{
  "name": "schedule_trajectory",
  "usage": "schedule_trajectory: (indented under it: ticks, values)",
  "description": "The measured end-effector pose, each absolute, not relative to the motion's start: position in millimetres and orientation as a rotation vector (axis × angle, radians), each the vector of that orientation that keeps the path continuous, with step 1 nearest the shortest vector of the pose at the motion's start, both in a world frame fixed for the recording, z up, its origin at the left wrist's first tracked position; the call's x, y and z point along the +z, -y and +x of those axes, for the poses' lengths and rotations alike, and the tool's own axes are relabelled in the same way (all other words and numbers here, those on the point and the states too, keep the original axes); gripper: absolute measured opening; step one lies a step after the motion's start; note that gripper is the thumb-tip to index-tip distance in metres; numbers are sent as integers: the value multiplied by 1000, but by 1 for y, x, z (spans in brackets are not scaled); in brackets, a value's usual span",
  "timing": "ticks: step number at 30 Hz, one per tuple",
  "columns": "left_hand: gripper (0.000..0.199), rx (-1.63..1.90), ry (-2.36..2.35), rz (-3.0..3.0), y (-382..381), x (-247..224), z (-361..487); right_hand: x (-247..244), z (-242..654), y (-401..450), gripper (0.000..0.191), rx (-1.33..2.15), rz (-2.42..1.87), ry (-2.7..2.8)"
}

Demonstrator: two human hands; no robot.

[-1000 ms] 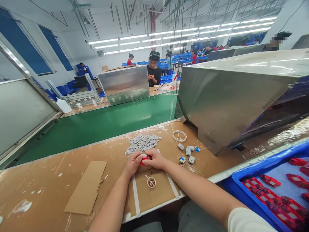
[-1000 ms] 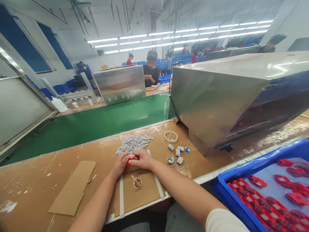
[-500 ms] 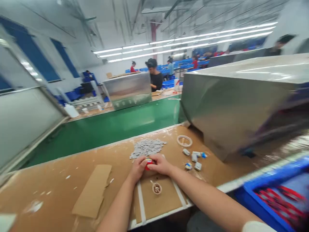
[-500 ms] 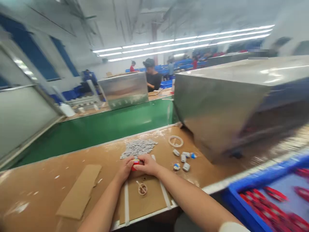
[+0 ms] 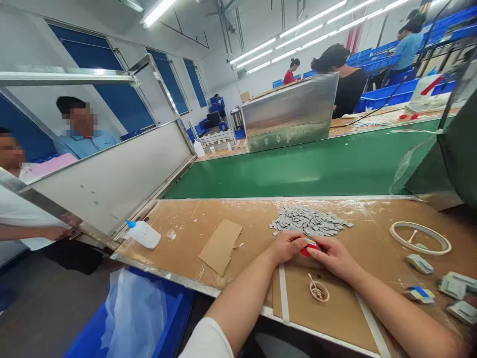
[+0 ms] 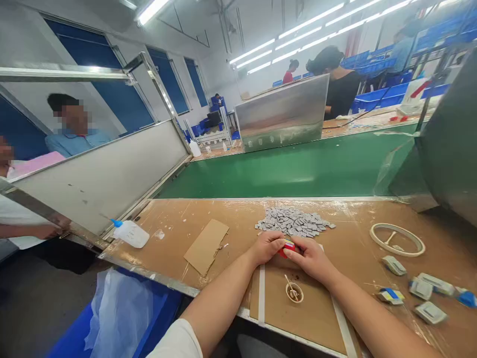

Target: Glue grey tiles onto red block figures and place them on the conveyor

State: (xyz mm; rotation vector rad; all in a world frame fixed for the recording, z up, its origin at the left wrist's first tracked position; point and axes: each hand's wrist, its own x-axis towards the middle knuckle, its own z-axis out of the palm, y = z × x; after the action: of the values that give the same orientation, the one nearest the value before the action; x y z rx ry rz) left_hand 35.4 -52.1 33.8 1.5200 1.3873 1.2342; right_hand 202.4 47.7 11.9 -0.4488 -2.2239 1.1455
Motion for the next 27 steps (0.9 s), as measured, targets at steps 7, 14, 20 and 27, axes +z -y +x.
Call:
schedule_trajectory:
  ticks: [7, 14, 20, 27]
  values:
    - [70, 1253, -1374, 1521, 54, 38, 36, 8, 201, -47, 63, 1155, -429, 2224]
    - [76, 1403, -1442, 1440, 54, 47, 43, 22, 204, -50, 54, 835, -395, 2268]
    - [76, 1669, -1407, 1108, 47, 39, 35, 77, 188, -66, 48, 242, -361, 2343]
    - [72, 1711, -1501, 866, 46, 45, 32, 106, 135, -126, 43, -4, -405, 2375]
